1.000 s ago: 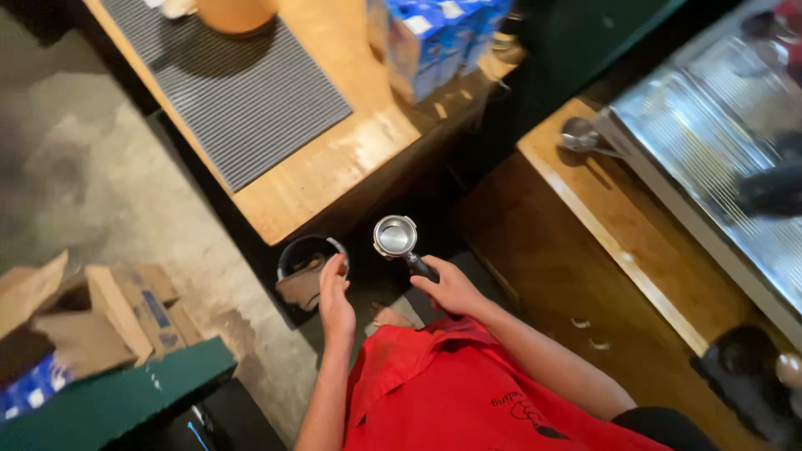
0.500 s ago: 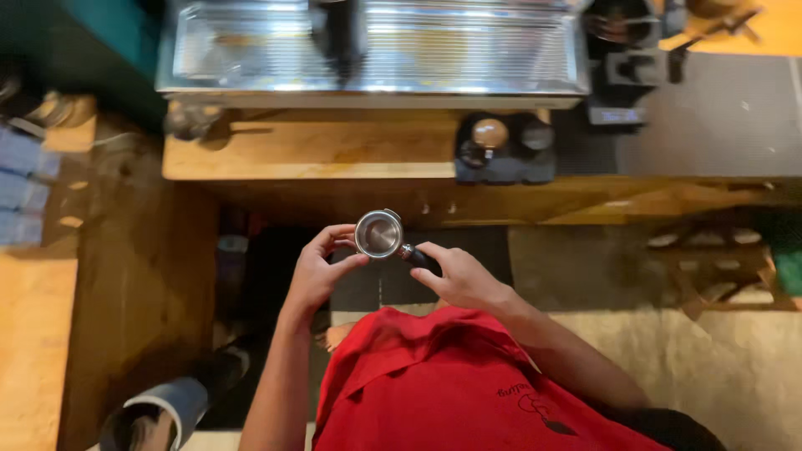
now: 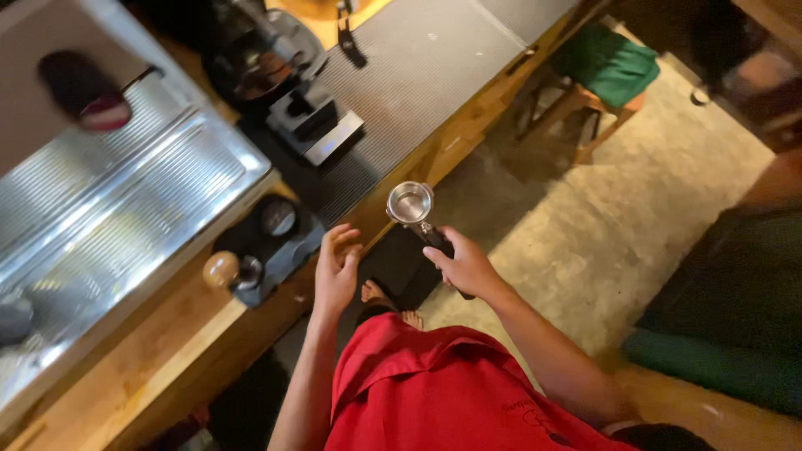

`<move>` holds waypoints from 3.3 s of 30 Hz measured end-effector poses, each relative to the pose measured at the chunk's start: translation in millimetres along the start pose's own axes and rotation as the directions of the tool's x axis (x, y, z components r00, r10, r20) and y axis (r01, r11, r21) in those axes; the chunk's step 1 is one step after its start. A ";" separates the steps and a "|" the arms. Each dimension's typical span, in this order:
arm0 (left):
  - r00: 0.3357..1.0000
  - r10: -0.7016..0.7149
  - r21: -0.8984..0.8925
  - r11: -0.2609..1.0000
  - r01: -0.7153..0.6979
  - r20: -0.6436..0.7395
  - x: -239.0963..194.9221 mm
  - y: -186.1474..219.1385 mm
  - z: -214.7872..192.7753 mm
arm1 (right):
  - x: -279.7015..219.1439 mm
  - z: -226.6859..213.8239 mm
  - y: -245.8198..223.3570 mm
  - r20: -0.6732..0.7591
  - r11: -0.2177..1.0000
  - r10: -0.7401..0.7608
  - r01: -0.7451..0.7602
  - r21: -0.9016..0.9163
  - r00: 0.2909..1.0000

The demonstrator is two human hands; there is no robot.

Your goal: The person grinds coffee beans into a portafilter, levels the grounds with a distribution tool, and tamps the coffee using a tamper. They repeat this process for a second portafilter, cleaning the equipment between uses.

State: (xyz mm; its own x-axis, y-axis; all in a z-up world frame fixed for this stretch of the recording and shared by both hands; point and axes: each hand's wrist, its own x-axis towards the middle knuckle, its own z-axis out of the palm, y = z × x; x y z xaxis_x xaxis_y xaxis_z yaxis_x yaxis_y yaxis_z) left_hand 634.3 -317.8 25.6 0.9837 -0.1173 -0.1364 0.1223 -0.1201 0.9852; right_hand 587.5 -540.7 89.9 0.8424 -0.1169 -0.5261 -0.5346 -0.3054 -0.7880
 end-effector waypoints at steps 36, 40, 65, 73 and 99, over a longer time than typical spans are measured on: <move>0.884 -0.356 -0.182 0.932 0.314 -0.302 155.0 12.1 92.5 | 396.4 -92.1 -95.2 -0.022 0.761 -0.436 0.355 -0.543 0.900; 0.806 -0.379 -0.191 0.925 0.328 -0.454 124.5 7.3 81.4 | 379.2 -93.1 -104.4 0.036 0.774 -0.391 0.349 -0.528 0.920; 0.836 0.366 0.818 0.554 0.156 -0.408 137.8 -41.2 18.2 | 330.4 4.3 -93.5 0.351 0.225 -0.646 0.609 -0.761 0.678; 0.817 0.387 0.813 0.560 0.160 -0.427 138.2 -40.6 18.1 | 320.6 10.7 -95.4 0.281 0.287 -0.663 0.583 -0.760 0.694; 0.820 0.360 0.814 0.544 0.204 -0.445 138.4 -28.4 19.9 | 318.9 5.7 -95.3 0.272 0.318 -0.687 0.616 -0.720 0.673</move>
State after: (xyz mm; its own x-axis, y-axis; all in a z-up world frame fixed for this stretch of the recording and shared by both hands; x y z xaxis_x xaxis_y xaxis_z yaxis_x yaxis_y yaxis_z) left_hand 764.3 -350.3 -23.3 0.9091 0.2998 0.2892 0.1593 -0.8917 0.4236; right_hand 906.6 -543.5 -4.6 0.9160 0.3885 0.1002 0.3983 -0.8501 -0.3446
